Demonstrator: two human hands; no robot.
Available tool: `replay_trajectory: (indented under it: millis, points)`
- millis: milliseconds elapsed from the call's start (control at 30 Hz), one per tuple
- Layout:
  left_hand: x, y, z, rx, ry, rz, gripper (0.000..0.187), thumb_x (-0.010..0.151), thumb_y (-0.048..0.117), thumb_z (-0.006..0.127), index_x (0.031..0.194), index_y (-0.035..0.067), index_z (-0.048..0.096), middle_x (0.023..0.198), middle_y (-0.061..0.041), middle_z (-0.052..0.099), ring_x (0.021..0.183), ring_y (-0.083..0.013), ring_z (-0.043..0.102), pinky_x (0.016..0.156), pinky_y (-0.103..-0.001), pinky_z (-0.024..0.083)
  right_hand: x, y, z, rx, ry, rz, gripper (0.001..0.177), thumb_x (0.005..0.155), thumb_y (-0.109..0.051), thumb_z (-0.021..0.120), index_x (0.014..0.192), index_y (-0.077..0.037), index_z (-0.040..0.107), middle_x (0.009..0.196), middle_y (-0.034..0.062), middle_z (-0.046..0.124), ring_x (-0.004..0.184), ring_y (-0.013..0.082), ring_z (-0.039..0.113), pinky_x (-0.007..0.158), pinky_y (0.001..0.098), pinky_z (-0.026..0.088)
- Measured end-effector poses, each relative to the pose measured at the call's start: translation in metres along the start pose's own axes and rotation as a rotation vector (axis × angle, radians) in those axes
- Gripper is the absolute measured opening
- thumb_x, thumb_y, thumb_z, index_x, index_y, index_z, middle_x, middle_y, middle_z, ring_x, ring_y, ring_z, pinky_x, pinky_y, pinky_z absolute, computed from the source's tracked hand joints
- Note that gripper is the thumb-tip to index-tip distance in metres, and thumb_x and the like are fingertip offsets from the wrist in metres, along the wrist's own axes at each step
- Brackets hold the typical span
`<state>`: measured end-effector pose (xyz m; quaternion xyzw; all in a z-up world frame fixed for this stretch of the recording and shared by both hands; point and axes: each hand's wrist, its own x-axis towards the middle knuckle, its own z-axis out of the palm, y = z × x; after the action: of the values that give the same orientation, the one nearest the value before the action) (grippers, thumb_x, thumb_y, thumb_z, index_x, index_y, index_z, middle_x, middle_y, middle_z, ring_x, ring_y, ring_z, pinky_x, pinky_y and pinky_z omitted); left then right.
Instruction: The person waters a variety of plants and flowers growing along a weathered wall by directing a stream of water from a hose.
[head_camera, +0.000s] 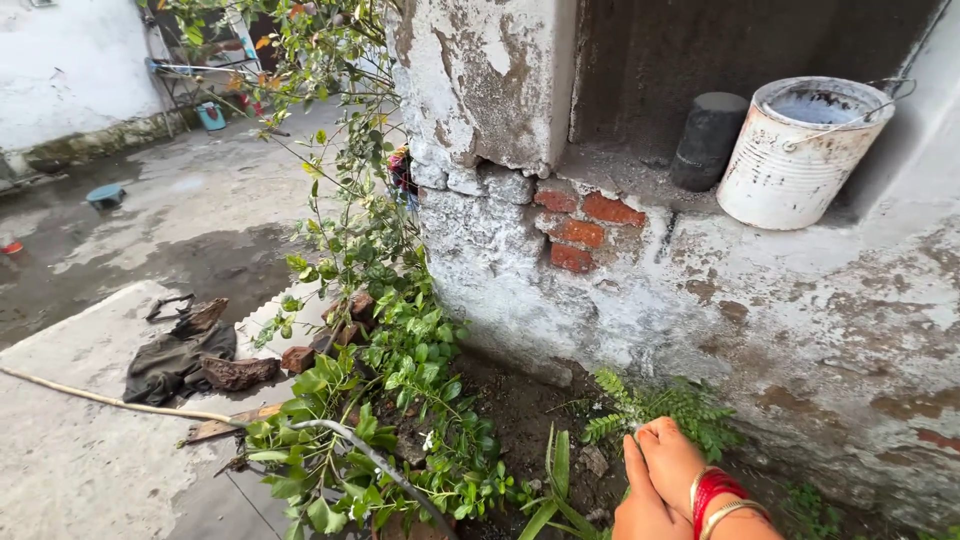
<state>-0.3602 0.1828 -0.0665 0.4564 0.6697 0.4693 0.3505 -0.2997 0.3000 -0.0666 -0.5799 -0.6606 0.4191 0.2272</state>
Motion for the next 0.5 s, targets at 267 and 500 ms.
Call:
replay_trajectory:
  millis: [267,500]
  points:
    - [0.068,-0.140,0.092,0.024,0.155,0.051,0.095,0.098,0.048,0.063,0.164,0.010,0.005,0.130,-0.021,0.068,0.108,-0.0268,0.075,0.090,-0.033,0.058,-0.007,0.004,0.009,0.036,-0.050,0.045,0.026,0.102,-0.028,0.053,0.112,-0.006,0.063,0.090,0.0130,0.073,0.081,0.0231,0.070,0.078,0.0392,0.058]
    - [0.111,-0.239,0.145,-0.185,0.259,0.490,0.075,0.120,0.026,0.052,0.172,0.001,0.005,0.160,-0.029,0.053,0.139,-0.0341,0.065,0.112,-0.041,0.046,-0.020,0.020,0.023,-0.042,-0.015,0.113,0.027,0.100,-0.031,0.056,0.114,-0.009,0.063,0.094,0.0106,0.072,0.078,0.0211,0.074,0.078,0.0378,0.058]
